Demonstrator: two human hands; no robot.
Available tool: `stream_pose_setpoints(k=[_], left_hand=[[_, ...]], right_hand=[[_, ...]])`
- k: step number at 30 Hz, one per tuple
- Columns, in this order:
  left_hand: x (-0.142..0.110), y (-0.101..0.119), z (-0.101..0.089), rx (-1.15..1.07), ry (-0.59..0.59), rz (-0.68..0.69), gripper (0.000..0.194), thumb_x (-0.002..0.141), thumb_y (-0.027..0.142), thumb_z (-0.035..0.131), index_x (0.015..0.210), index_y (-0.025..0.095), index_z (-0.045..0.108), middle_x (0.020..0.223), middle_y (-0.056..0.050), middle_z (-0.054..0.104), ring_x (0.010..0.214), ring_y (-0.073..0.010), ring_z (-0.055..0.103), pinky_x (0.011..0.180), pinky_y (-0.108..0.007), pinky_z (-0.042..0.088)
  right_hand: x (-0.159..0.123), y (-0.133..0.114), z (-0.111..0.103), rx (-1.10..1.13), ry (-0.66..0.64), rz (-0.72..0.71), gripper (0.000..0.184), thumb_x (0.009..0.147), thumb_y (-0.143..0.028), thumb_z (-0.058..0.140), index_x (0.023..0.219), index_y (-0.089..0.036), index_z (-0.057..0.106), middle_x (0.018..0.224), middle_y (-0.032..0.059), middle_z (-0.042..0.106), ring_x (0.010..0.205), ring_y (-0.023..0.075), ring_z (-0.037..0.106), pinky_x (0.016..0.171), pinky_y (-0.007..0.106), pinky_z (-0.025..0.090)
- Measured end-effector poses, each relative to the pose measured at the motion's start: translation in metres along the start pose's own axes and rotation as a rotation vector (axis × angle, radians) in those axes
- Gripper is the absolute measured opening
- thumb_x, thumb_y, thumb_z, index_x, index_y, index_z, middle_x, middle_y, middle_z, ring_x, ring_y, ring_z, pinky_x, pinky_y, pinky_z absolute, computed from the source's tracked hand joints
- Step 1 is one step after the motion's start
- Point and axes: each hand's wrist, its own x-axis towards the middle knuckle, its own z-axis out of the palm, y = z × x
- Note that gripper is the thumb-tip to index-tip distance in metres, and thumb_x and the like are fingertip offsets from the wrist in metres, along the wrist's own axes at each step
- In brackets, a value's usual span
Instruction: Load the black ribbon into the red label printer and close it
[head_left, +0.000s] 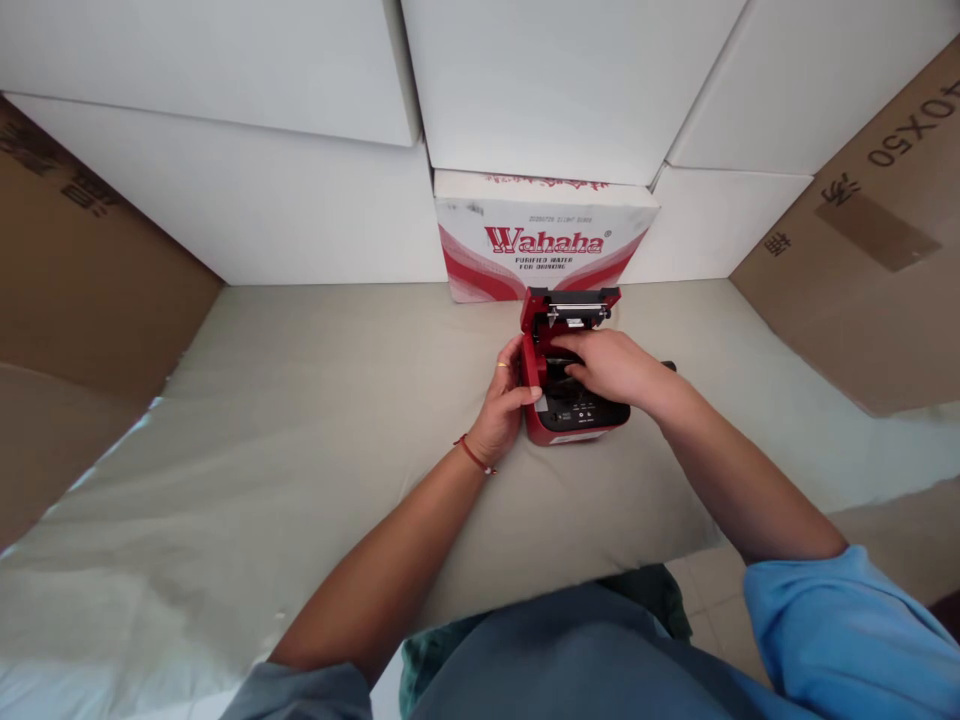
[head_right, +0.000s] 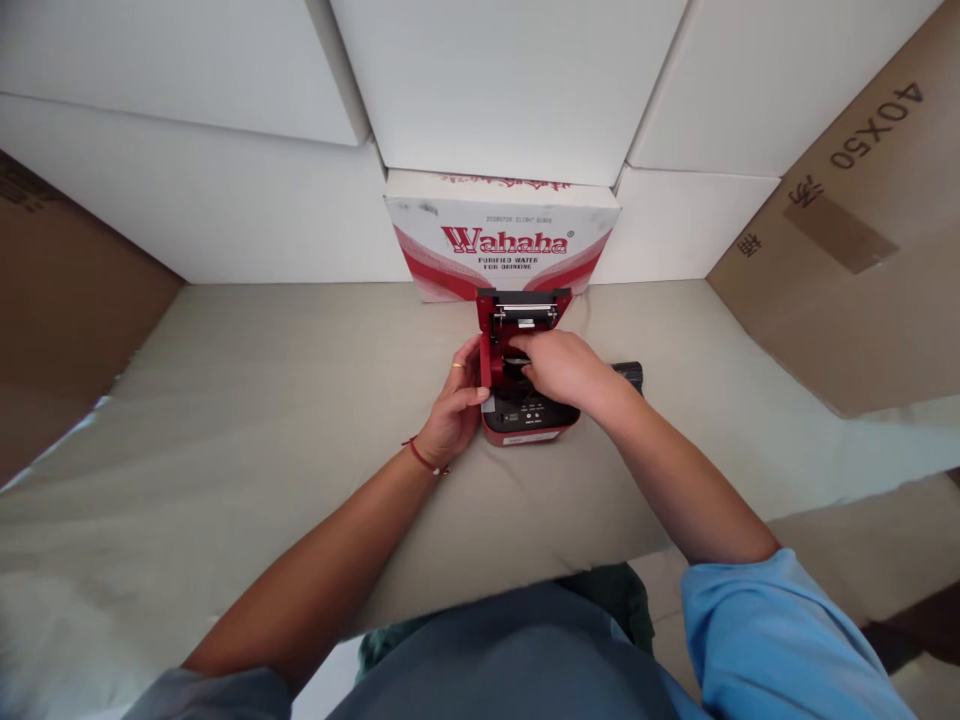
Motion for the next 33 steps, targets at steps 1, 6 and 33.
stream_pose_setpoints(k=[1, 6, 33], left_hand=[[0.0, 0.0, 0.0, 0.0, 0.0, 0.006, 0.081, 0.072, 0.031, 0.088, 0.148, 0.034, 0.062, 0.165, -0.003, 0.06, 0.162, -0.0352, 0.045, 0.137, -0.05, 0.029], [0.0, 0.0, 0.0, 0.001, 0.008, 0.011, 0.079, 0.071, 0.03, 0.089, 0.146, 0.034, 0.063, 0.165, -0.003, 0.061, 0.163, -0.0356, 0.044, 0.138, -0.051, 0.03], [0.0, 0.001, 0.001, 0.015, 0.002, 0.0, 0.08, 0.072, 0.029, 0.084, 0.149, 0.033, 0.061, 0.166, -0.003, 0.059, 0.161, -0.0358, 0.046, 0.137, -0.052, 0.03]], right_hand=[[-0.006, 0.004, 0.001, 0.056, 0.048, -0.026, 0.049, 0.1, -0.014, 0.063, 0.147, -0.025, 0.073, 0.144, 0.01, 0.08, 0.129, 0.0313, 0.076, 0.105, 0.04, 0.056], [-0.056, 0.009, 0.017, 0.289, 0.336, -0.233, 0.03, 0.112, -0.028, 0.058, 0.125, -0.019, 0.083, 0.124, 0.0103, 0.086, 0.11, 0.0258, 0.078, 0.102, 0.041, 0.06], [0.013, -0.009, -0.005, -0.223, -0.097, 0.065, 0.042, 0.098, -0.017, 0.064, 0.136, -0.026, 0.081, 0.127, 0.0154, 0.084, 0.113, 0.033, 0.078, 0.079, 0.035, 0.051]])
